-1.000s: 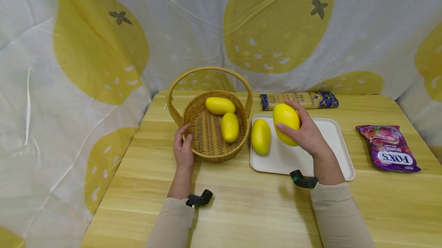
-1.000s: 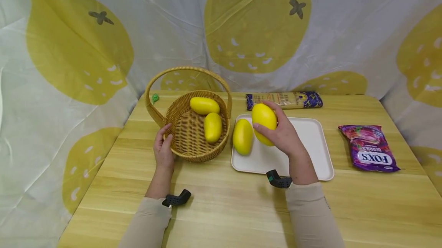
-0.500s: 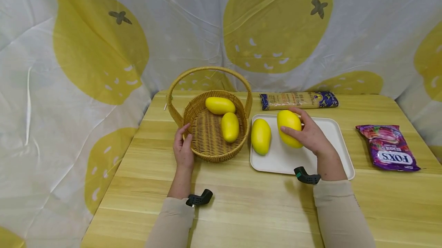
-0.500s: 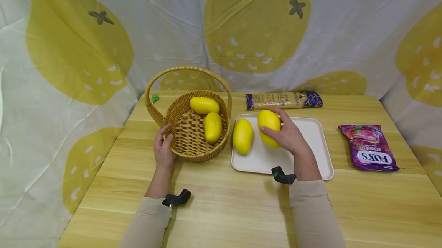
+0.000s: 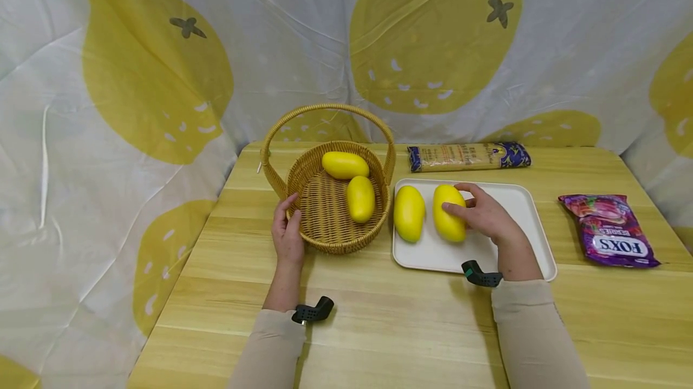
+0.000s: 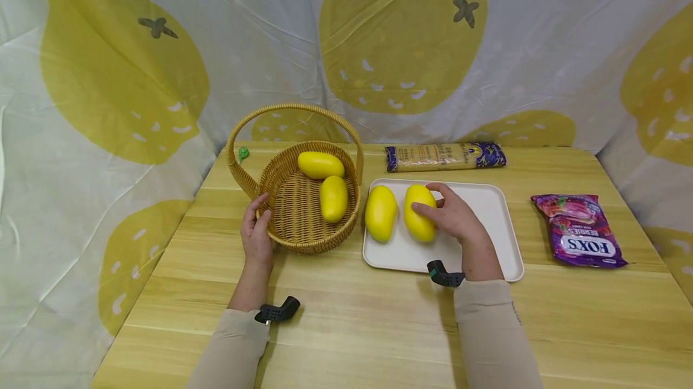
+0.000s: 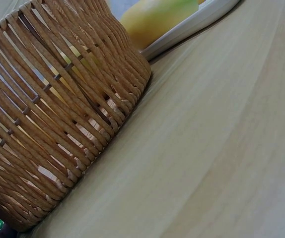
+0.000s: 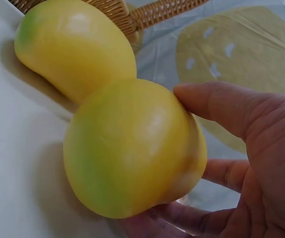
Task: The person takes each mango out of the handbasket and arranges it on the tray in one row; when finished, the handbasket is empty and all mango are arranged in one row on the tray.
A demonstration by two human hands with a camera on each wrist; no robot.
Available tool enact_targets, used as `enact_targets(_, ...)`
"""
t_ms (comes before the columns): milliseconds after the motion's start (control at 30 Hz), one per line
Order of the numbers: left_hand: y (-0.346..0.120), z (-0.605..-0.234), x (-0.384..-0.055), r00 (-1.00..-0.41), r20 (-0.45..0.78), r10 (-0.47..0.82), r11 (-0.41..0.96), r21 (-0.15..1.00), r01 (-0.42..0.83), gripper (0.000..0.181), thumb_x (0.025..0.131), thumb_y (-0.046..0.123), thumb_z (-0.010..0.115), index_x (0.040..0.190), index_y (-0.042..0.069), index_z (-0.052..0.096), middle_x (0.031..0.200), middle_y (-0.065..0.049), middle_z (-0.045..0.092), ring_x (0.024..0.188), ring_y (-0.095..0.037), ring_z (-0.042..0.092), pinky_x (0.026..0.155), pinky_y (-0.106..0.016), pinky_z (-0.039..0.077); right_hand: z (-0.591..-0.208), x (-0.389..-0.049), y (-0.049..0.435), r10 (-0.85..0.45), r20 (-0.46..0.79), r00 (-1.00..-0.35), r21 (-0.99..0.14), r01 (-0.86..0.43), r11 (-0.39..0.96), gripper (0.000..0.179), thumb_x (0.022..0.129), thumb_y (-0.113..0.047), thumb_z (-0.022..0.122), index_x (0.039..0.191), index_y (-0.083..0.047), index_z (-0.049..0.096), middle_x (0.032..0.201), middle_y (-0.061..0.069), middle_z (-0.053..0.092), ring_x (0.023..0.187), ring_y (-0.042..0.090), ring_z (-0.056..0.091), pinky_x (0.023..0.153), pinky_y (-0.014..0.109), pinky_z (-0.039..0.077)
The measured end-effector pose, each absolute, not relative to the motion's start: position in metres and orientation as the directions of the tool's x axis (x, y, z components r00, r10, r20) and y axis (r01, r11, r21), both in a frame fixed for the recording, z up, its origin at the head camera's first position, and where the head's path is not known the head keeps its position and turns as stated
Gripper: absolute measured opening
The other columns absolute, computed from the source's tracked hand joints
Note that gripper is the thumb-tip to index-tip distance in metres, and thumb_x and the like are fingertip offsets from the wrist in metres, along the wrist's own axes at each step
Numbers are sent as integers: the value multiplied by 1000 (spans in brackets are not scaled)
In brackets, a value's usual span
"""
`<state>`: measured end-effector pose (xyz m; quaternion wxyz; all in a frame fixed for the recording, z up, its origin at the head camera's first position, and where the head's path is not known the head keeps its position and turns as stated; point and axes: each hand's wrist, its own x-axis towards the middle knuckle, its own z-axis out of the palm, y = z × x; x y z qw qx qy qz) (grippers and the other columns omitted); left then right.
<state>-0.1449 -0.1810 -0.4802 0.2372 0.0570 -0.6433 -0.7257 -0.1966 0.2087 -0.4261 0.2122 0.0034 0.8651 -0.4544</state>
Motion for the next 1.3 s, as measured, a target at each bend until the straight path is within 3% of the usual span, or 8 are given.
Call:
enact_targets(567,-181,-479,-145,-881,207,-425,-70,963,260,39,100,2,45,137,-7,53,158,-19,39,148,-24,34,110,-17,36,-426,-197,199,-197,-425,-884,-759,229,610,85,97,-51,63,159,-6,28,143,32,48,111,33,66,94,39,58)
enact_targets(867,-181,-480,-144,-885,198,-421,-70,966,250,40,100,2,44,138,-7,52,158,-19,40,144,-23,39,106,-15,39,-423,-195,196,-194,-437,-878,-743,231,629,87,97,-54,62,159,-6,26,142,32,49,104,30,67,92,40,58)
enact_targets(1133,-182,-480,-143,-892,191,-410,-87,965,247,40,100,2,44,138,-6,53,160,-16,37,148,-25,34,105,-14,39,-424,-194,197,-204,-443,-873,-748,235,621,89,97,-54,61,160,-5,23,144,33,46,108,32,66,92,40,59)
enact_targets(1300,-181,-481,-144,-889,192,-416,-73,967,244,40,100,2,45,138,-7,53,159,-18,38,147,-26,35,105,-14,39,-417,-193,200,-174,-414,-894,-711,198,675,92,95,-61,59,161,-8,22,150,31,43,118,40,61,96,49,54)
